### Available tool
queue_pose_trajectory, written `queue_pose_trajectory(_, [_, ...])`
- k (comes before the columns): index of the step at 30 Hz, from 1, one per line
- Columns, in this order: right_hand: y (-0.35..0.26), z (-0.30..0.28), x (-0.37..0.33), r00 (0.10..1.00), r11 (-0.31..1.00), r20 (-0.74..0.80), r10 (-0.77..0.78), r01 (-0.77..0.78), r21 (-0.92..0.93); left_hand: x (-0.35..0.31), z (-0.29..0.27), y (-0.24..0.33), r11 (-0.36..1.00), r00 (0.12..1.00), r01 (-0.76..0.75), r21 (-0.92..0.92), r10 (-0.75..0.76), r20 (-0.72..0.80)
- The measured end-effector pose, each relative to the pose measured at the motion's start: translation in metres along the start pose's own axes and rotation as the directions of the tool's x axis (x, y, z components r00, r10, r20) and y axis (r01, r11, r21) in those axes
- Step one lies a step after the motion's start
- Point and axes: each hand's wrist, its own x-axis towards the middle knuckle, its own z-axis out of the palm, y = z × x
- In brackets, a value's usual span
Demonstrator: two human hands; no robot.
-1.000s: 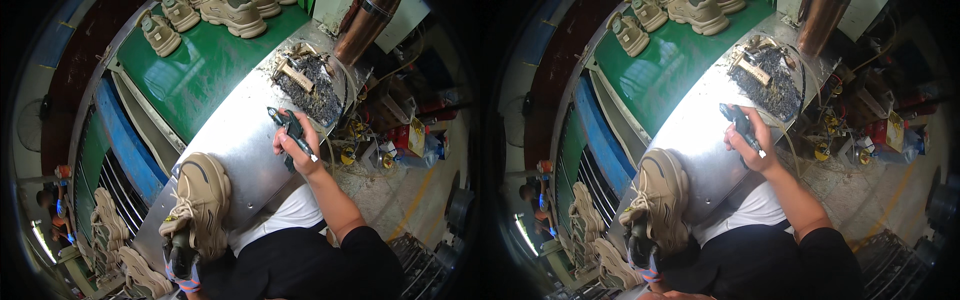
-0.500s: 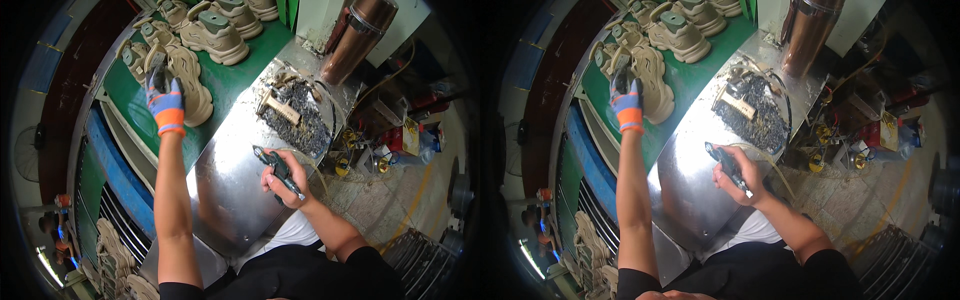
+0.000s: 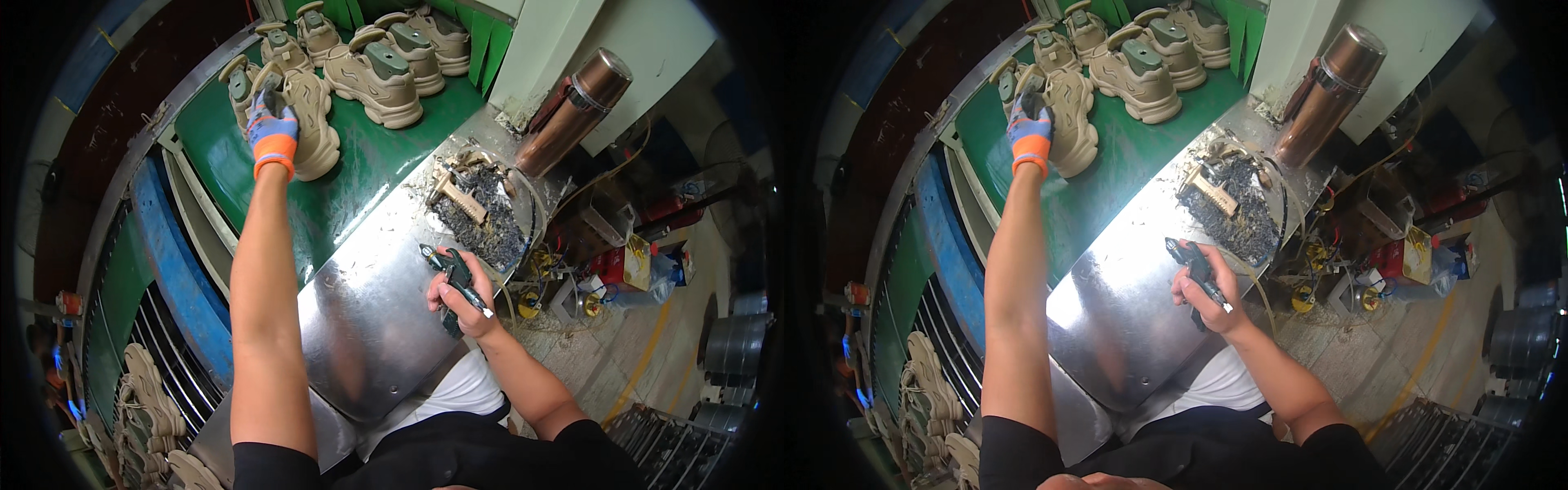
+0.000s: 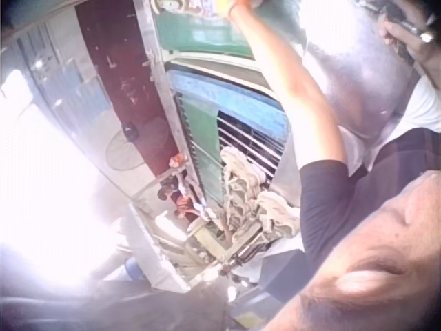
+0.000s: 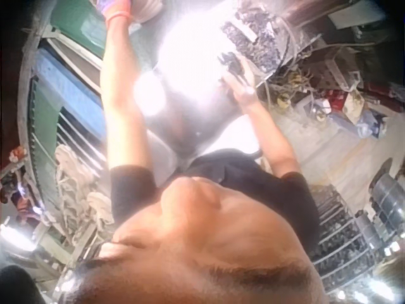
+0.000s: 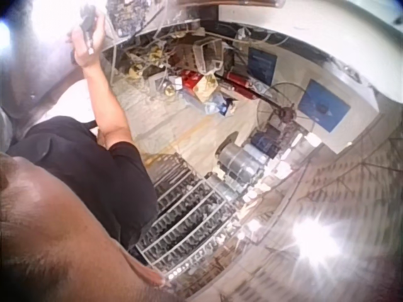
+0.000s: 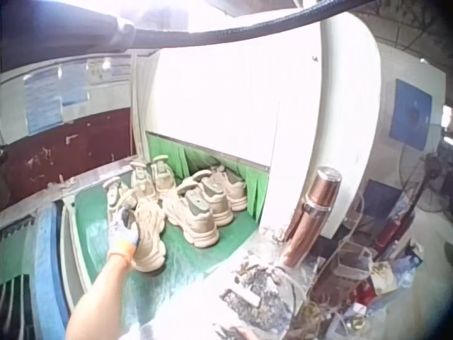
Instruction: The person applies glue to the edges and soles of tan shoes using a pneumatic glue dispenser, pulling shoes from a conveyor belt, applying the adhesive along the seams, and placing them onto a different belt section.
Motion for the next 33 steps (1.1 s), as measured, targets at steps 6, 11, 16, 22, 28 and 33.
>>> queue_pose_trajectory(6, [-0.006,0.008,0.002,1.000,0.997,-0.024,0.005,-0.007,-0.071,-0.003,-0.023,-0.015,0.993,0.997,-0.061,0.097,0.065,-0.039])
queue_pose_trajectory(11, [-0.015,0.023,0.012,1.000,0.961,0.018,0.000,0.005,-0.277,-0.012,-0.004,-0.018,0.974,0.989,-0.081,0.212,0.105,-0.104])
queue_pose_trajectory(16, [-0.066,0.058,0.120,0.934,0.599,0.260,-0.244,0.356,-0.717,-0.034,0.028,0.032,0.939,0.994,-0.001,0.343,0.039,-0.102])
queue_pose_trajectory(22, [-0.056,0.061,0.312,0.721,-0.105,0.634,-0.279,0.633,-0.767,-0.031,0.029,0.016,0.993,0.988,-0.076,0.089,0.086,-0.125])
queue_pose_trajectory(28, [-0.018,0.064,0.397,0.728,-0.285,0.664,-0.170,0.609,-0.741,-0.054,0.023,-0.017,0.992,0.984,-0.073,-0.105,0.055,-0.167])
queue_pose_trajectory(33, [0.013,0.077,0.419,0.820,-0.433,0.549,-0.164,0.440,-0.787,-0.064,0.027,-0.020,0.990,0.989,0.019,-0.137,-0.039,-0.141])
